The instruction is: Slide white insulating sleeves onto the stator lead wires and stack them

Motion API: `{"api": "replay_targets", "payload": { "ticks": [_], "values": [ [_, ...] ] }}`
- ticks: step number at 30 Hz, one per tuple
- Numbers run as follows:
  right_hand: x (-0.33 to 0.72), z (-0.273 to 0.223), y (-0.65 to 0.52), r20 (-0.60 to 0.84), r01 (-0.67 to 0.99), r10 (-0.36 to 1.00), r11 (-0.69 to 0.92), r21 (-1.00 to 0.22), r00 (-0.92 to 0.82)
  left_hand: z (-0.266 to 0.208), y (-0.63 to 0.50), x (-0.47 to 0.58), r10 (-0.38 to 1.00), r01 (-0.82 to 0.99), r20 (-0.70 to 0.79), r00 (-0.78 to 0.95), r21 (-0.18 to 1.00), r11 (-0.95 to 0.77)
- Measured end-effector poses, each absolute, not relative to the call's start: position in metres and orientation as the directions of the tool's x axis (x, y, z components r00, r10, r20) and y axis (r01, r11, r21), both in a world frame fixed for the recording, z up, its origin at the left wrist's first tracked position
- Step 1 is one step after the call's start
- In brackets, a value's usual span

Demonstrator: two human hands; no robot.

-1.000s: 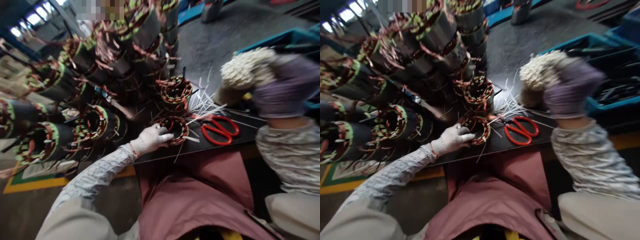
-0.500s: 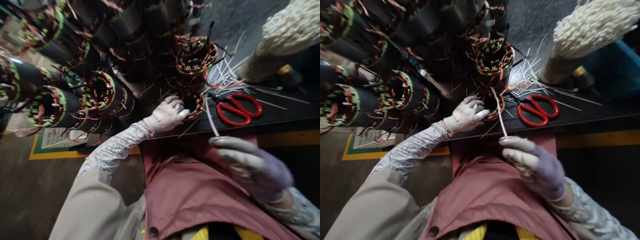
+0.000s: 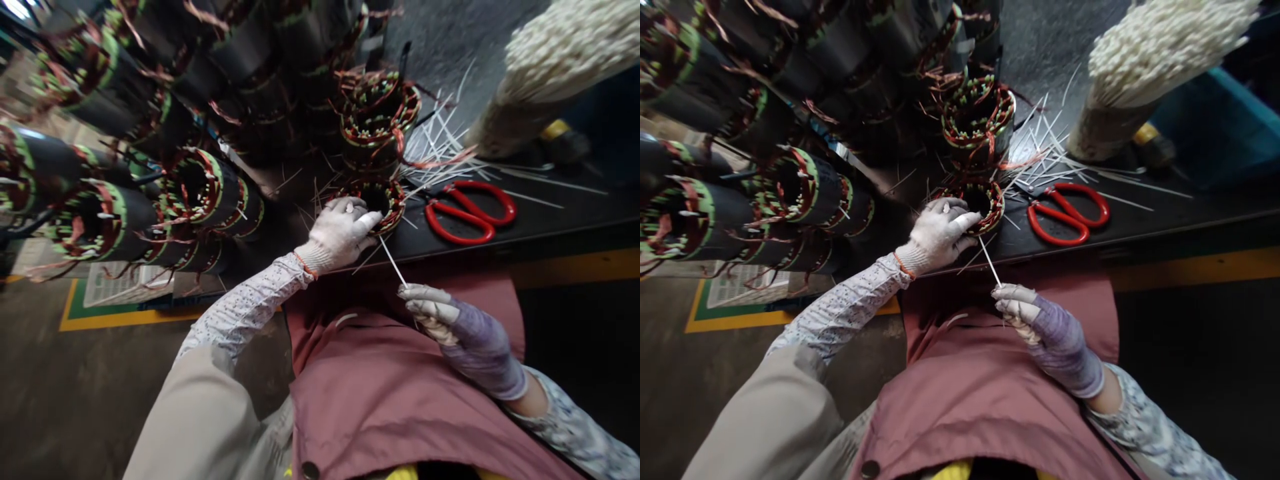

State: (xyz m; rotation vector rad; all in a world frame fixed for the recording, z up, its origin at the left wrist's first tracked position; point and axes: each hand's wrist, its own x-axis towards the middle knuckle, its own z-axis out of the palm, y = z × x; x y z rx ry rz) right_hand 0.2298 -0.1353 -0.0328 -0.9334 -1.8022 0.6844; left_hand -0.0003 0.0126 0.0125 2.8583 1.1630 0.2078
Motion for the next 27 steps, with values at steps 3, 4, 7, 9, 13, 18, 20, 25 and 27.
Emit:
{"api": "replay_targets", "payload": {
  "ticks": [3, 4, 7, 9, 13, 18, 20, 25, 27],
  "values": [
    [0.22, -0.033, -0.128, 0.502, 0.299, 0.831, 0.555, -0.776, -0.241, 0.01, 0.013, 0.0, 0.7, 0.694, 0.123, 0.704, 0.092, -0.714],
    [0.217, -0.032, -0.125, 0.514, 0.297, 0.828, 0.561, -0.773, -0.226, 0.01, 0.013, 0.0, 0.705, 0.7, 0.129, 0.698, 0.089, -0.709],
    [0.212, -0.026, -0.119, 0.548, 0.268, 0.821, 0.57, -0.777, -0.159, 0.01, 0.013, -0.001, 0.719, 0.716, 0.139, 0.681, 0.081, -0.694],
    [0.213, -0.02, -0.12, 0.544, 0.258, 0.828, 0.56, -0.787, -0.137, 0.011, 0.013, -0.001, 0.713, 0.709, 0.134, 0.688, 0.082, -0.7],
    [0.216, -0.015, -0.129, 0.515, 0.274, 0.847, 0.531, -0.802, -0.133, 0.011, 0.014, 0.0, 0.701, 0.697, 0.127, 0.701, 0.085, -0.712],
    [0.207, -0.018, -0.129, 0.589, 0.285, 0.799, 0.597, -0.75, -0.124, 0.01, 0.013, 0.003, 0.711, 0.71, 0.148, 0.687, 0.068, -0.701],
    [0.204, -0.021, -0.128, 0.597, 0.321, 0.791, 0.604, -0.729, -0.132, 0.01, 0.013, 0.003, 0.714, 0.713, 0.146, 0.685, 0.068, -0.698],
    [0.21, -0.025, -0.136, 0.553, 0.347, 0.826, 0.553, -0.758, -0.108, 0.012, 0.013, 0.004, 0.717, 0.716, 0.124, 0.686, 0.058, -0.695],
    [0.216, -0.024, -0.142, 0.526, 0.333, 0.845, 0.525, -0.784, -0.095, 0.013, 0.013, 0.004, 0.716, 0.716, 0.112, 0.689, 0.047, -0.696]
  ]
}}
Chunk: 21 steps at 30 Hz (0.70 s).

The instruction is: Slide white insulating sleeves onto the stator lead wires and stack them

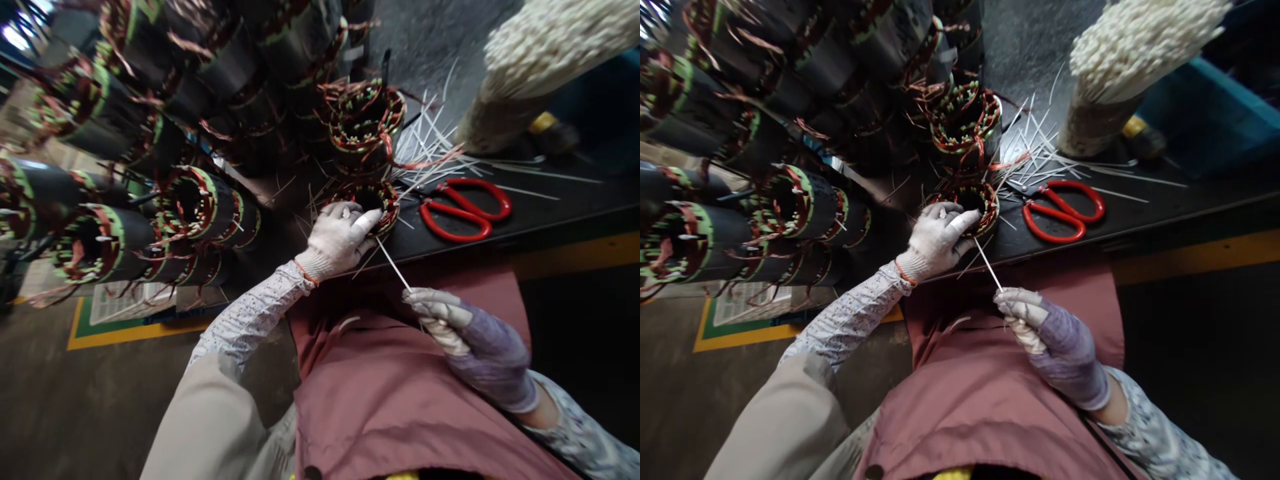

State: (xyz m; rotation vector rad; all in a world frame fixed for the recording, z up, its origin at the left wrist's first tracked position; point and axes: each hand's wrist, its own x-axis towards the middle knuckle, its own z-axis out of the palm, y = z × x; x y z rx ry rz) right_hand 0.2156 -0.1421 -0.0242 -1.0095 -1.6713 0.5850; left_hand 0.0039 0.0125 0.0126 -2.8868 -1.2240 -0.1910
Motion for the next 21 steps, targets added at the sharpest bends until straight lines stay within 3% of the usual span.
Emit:
{"api": "replay_targets", "payload": {
  "ticks": [12, 21],
  "values": [
    [0.211, -0.027, -0.138, 0.475, 0.348, 0.879, 0.459, -0.818, -0.043, 0.007, 0.013, 0.003, 0.702, 0.706, 0.166, 0.693, 0.041, -0.707],
    [0.21, -0.017, -0.141, 0.432, 0.374, 0.902, 0.401, -0.836, -0.003, -0.008, 0.018, -0.005, 0.601, 0.611, 0.326, 0.73, 0.084, -0.787]
  ]
}}
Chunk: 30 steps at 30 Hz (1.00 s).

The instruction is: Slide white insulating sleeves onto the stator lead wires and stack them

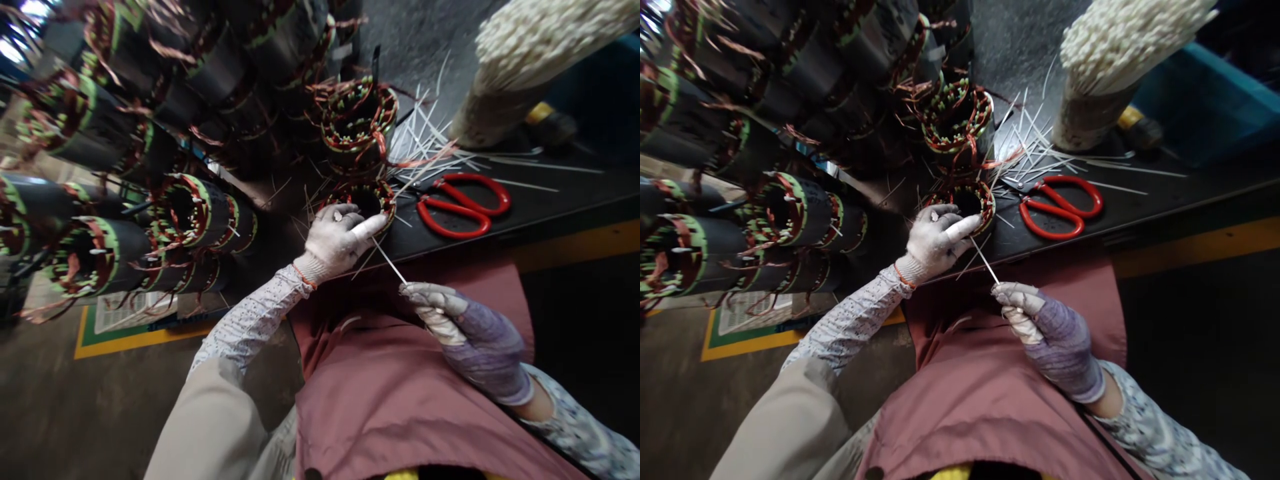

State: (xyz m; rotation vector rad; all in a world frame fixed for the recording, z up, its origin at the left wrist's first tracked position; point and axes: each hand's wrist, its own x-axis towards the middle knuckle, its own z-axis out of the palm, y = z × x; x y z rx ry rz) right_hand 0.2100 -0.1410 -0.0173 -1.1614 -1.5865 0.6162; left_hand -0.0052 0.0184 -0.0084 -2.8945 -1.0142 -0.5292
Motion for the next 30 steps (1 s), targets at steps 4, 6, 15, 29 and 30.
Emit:
{"api": "replay_targets", "payload": {
  "ticks": [4, 6, 15, 29, 30],
  "values": [
    [0.213, -0.016, -0.144, 0.402, 0.404, 0.915, 0.357, -0.842, 0.029, -0.008, 0.017, -0.004, 0.644, 0.65, 0.316, 0.697, 0.101, -0.753],
    [0.213, -0.016, -0.143, 0.393, 0.407, 0.919, 0.344, -0.846, 0.041, -0.008, 0.017, -0.003, 0.629, 0.635, 0.32, 0.709, 0.098, -0.766],
    [0.216, -0.007, -0.124, 0.274, 0.074, 0.945, 0.29, -0.954, -0.179, -0.019, 0.019, -0.01, 0.505, 0.537, 0.494, 0.708, 0.088, -0.839],
    [0.173, 0.01, -0.051, -0.522, -0.105, 0.851, -0.525, -0.845, -0.056, -0.008, 0.009, -0.005, 0.65, 0.65, 0.327, 0.687, 0.124, -0.75],
    [0.174, 0.01, -0.055, -0.525, -0.108, 0.851, -0.524, -0.845, -0.021, -0.002, 0.008, -0.003, 0.691, 0.687, 0.282, 0.666, 0.127, -0.715]
  ]
}}
